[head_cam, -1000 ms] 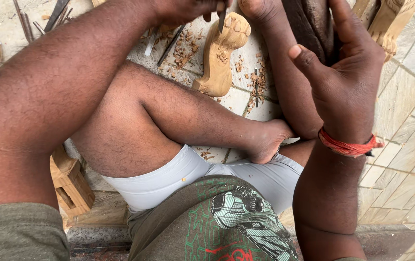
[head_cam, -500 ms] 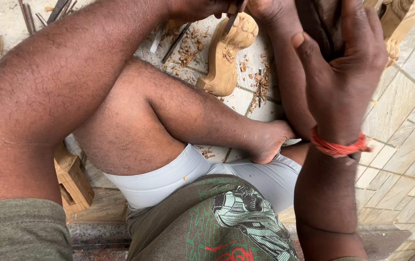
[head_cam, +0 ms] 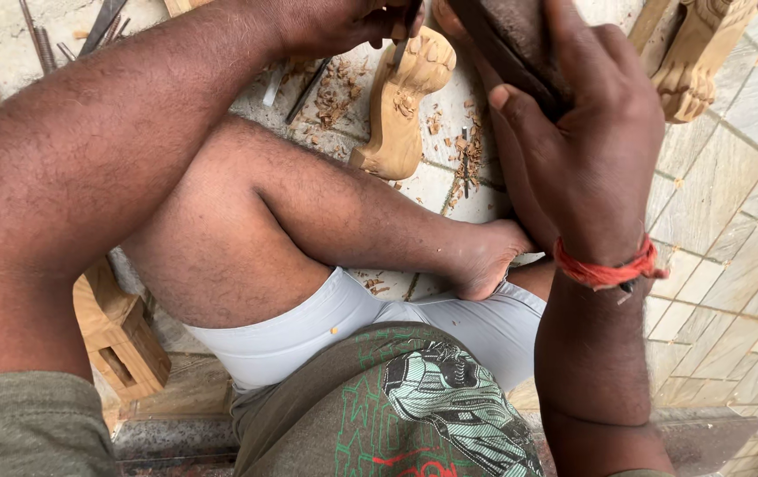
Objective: The person is sitting cross-legged on a tiled floor, carving a small wooden piece that resembles a foot. They use a chisel held in their left hand and a wooden mallet in their right hand to strike the chisel, shaping the wood. Wood shavings accumulate around the work area.
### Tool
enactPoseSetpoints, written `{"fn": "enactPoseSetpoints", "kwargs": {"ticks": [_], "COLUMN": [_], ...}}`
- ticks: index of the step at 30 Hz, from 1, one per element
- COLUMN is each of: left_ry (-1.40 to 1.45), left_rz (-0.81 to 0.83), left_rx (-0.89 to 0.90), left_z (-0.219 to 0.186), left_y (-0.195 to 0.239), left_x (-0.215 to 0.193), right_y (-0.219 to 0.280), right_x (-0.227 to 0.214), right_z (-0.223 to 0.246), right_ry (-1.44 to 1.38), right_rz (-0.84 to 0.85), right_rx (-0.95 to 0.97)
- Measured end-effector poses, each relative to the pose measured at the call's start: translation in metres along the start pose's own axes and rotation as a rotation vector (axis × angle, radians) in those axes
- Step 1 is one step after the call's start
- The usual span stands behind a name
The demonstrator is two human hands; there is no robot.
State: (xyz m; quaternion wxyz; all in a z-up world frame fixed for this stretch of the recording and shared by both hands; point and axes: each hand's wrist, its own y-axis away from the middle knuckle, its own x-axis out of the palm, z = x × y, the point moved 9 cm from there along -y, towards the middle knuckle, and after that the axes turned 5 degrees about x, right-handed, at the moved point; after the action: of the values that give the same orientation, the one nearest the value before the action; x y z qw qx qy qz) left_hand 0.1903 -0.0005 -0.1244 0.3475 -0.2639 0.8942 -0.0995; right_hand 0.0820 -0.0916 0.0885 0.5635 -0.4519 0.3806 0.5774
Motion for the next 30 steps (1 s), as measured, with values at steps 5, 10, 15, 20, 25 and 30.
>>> {"fn": "enactPoseSetpoints", "kwargs": {"ticks": [5, 10, 15, 20, 25, 30], "left_ry": [0.11, 0.01, 0.021, -0.006, 0.142, 0.035], "left_rz": [0.055, 0.05, 0.152, 0.179, 0.214, 0.121], "left_rx": [-0.058, -0.085, -0.211, -0.188, -0.567, -0.563], "left_z": [0.004, 0.0, 0.008, 0.001, 0.017, 0.013], "left_y": [0.007, 0.011, 0.013, 0.012, 0.026, 0.016], "left_x": [0.009, 0.003, 0.011, 0.01, 0.006, 0.002], "right_y": [0.007, 0.004, 0.005, 0.006, 0.03, 0.086], "right_x": [0.008, 0.01, 0.012, 0.027, 0.036, 0.068], "right_z": [-0.003, -0.008, -0.014, -0.03, -0.063, -0.11], "right_ry": [-0.004, 0.011, -0.012, -0.065, -0.696, -1.09], "right_rz": [0.002, 0.008, 0.03, 0.135, 0.127, 0.106], "right_rx": [-0.012, -0.01, 0.011, 0.141, 0.39, 0.668]}}
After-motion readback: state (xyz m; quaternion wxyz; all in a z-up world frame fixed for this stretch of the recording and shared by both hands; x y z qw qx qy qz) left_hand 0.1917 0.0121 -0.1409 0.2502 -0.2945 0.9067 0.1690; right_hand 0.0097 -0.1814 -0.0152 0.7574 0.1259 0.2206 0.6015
